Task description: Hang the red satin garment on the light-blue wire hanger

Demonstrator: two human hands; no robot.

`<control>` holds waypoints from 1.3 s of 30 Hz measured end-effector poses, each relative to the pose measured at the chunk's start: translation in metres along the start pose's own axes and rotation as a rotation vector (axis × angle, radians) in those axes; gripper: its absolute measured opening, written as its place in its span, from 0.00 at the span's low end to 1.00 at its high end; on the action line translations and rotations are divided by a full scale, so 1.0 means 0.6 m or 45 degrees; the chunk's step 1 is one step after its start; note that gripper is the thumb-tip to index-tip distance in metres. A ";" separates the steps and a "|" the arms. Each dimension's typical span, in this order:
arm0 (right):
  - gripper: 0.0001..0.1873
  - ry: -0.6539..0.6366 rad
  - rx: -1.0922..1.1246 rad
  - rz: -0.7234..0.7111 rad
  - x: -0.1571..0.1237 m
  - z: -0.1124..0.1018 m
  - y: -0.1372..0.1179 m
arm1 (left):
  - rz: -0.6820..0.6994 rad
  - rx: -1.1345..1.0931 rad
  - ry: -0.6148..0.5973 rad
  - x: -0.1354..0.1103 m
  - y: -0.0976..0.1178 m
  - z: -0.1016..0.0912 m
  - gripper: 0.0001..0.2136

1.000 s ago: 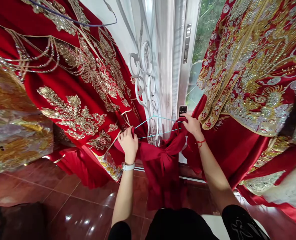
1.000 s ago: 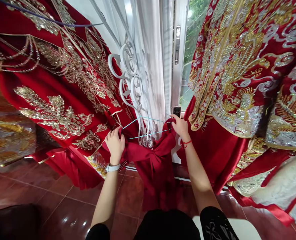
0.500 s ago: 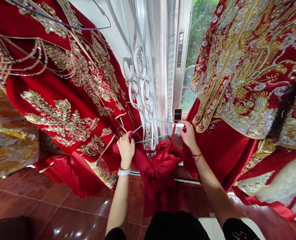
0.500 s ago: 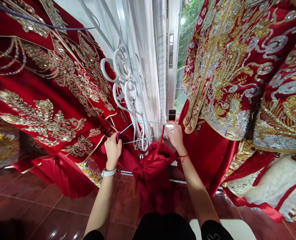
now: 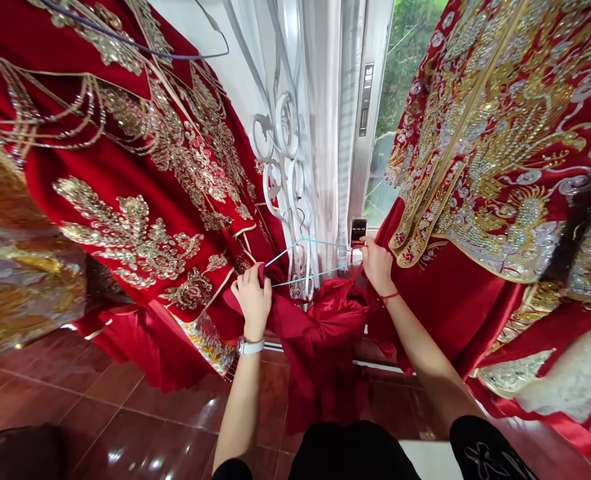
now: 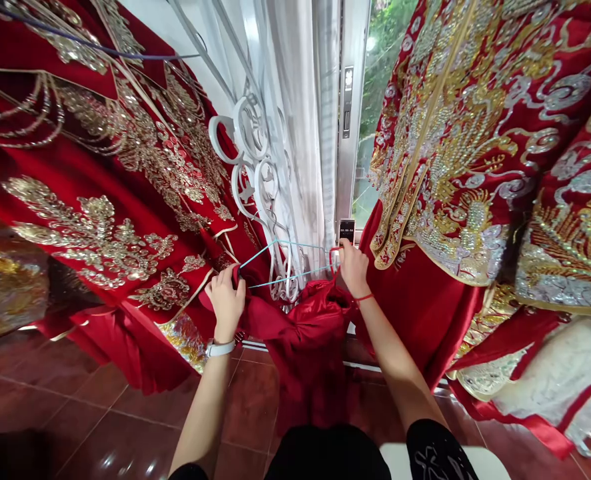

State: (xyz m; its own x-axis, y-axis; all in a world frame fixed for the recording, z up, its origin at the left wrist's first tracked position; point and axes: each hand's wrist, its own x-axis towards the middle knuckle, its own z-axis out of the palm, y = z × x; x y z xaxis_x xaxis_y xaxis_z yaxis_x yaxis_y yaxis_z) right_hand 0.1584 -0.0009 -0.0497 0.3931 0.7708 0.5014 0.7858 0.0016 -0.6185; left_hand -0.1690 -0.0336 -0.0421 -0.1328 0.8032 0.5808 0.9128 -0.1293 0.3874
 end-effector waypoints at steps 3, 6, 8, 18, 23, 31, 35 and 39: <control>0.20 -0.073 0.362 0.273 0.039 -0.013 0.040 | -0.014 0.000 -0.077 0.001 -0.001 -0.002 0.19; 0.14 -0.234 0.636 0.445 0.033 -0.008 0.083 | -0.009 -0.115 -0.325 -0.004 0.000 0.004 0.19; 0.11 -0.348 0.761 0.511 -0.001 0.006 0.097 | 0.009 -0.312 -0.465 -0.008 -0.002 0.015 0.18; 0.24 -0.712 1.544 0.511 -0.145 0.043 -0.041 | -0.947 -1.655 -0.275 -0.068 -0.086 0.096 0.14; 0.18 -0.524 1.779 0.542 -0.130 0.041 -0.091 | -0.689 -1.405 0.065 -0.118 -0.068 0.088 0.09; 0.30 -0.448 1.584 0.503 -0.106 0.033 -0.082 | -0.378 -1.117 0.055 -0.119 0.000 0.098 0.06; 0.32 -0.540 1.557 0.466 -0.113 0.037 -0.080 | -0.255 -0.831 0.035 -0.106 0.031 0.099 0.04; 0.32 -0.524 1.558 0.488 -0.117 0.042 -0.090 | -0.292 -0.596 0.010 -0.084 0.048 0.109 0.06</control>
State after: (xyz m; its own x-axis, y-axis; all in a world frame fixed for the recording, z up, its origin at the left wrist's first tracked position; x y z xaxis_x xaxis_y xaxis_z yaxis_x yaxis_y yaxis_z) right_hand 0.0763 -0.0390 -0.0668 0.1496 0.9843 0.0935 -0.3529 0.1415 -0.9249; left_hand -0.1107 -0.0399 -0.1072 -0.3134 0.8372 0.4483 0.5901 -0.1982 0.7826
